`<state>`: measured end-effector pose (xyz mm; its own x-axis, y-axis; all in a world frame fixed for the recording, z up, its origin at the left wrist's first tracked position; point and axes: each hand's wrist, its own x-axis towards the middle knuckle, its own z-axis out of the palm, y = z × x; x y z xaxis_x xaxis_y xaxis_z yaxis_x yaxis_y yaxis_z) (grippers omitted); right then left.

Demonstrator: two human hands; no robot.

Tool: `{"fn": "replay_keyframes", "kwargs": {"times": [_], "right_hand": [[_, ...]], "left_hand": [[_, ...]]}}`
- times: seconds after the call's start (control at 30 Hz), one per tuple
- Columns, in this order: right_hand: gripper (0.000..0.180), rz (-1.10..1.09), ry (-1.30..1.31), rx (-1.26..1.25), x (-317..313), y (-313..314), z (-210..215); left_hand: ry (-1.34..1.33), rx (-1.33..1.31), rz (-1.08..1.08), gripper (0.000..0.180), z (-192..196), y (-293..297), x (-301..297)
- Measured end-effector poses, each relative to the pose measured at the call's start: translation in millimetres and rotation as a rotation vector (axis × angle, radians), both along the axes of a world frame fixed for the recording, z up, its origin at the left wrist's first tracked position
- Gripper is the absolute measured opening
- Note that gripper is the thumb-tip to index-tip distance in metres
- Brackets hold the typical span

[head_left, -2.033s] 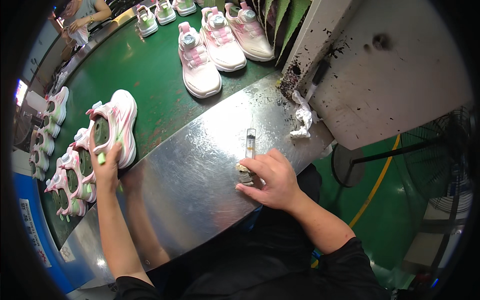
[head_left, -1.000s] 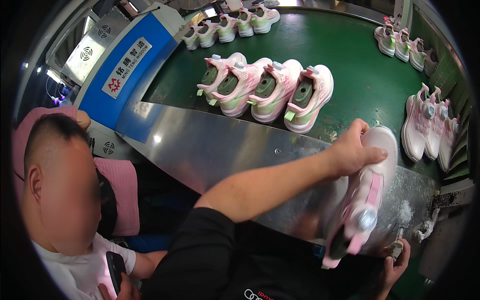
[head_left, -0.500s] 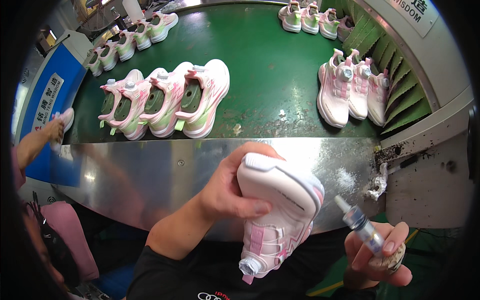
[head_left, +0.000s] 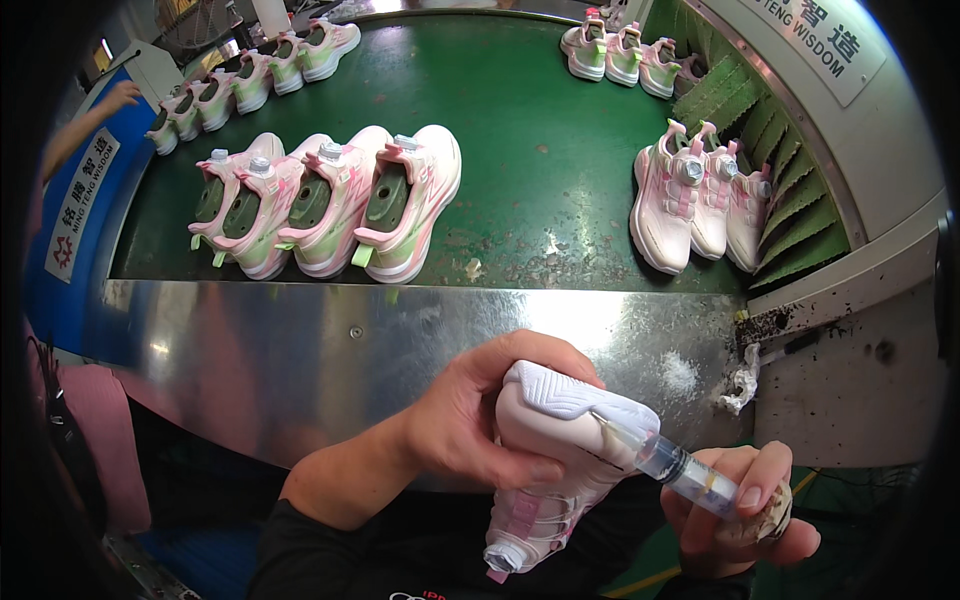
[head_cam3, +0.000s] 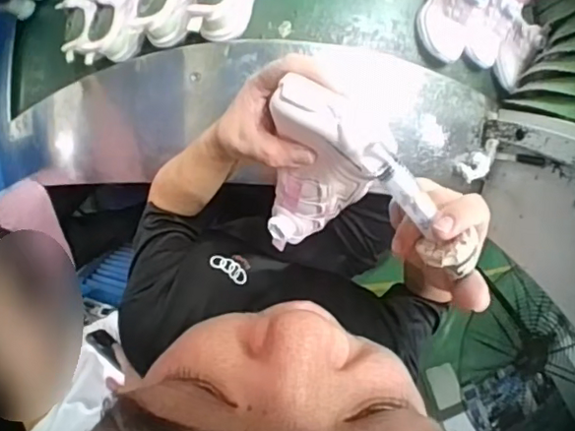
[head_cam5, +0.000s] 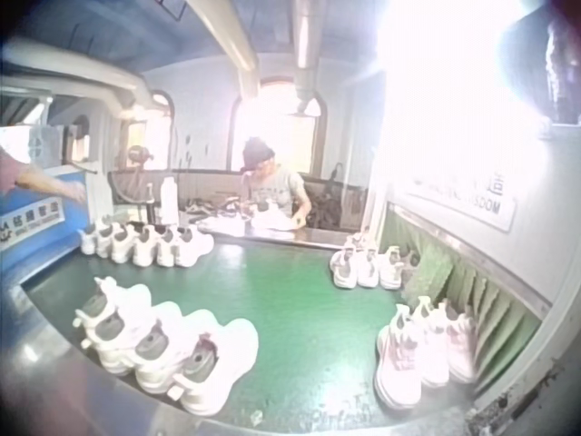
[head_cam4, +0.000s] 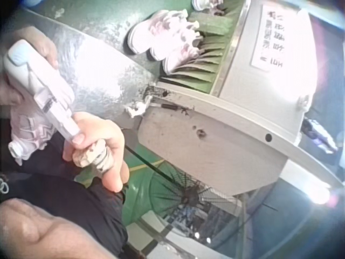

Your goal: The person repeatedly picks up shoes, applies adhesive along the sole seams using a syringe, and sets the shoes down.

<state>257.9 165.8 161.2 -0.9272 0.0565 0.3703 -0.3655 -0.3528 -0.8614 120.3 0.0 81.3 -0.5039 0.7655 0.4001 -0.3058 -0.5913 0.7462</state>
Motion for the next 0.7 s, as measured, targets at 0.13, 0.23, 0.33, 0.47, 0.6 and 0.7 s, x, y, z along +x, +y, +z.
{"fn": "replay_keyframes", "kwargs": {"times": [0.13, 0.23, 0.33, 0.47, 0.6, 0.7], "right_hand": [[0.046, -0.005, -0.006, 0.009, 3, 4, -4], [0.046, -0.017, -0.005, 0.052, 3, 4, -2], [0.047, -0.041, 0.022, 0.061, -1, -1, 0], [0.047, -0.054, 0.025, 0.084, 5, 4, -3], [0.049, -0.048, 0.021, 0.094, 8, 8, -14], [0.050, -0.083, -0.010, 0.081, 14, 10, -20]], "left_hand": [[0.036, -0.003, 0.015, 0.056, 2, 0, 0], [0.008, -0.052, 0.071, 0.066, -3, 0, 2], [-0.071, -0.074, 0.071, 0.066, -3, -3, 2], [-0.073, -0.091, 0.078, 0.067, -3, -3, 1], [-0.071, -0.114, 0.094, 0.068, -3, -4, -4], [-0.064, -0.117, 0.078, 0.070, -7, -4, -10]]}}
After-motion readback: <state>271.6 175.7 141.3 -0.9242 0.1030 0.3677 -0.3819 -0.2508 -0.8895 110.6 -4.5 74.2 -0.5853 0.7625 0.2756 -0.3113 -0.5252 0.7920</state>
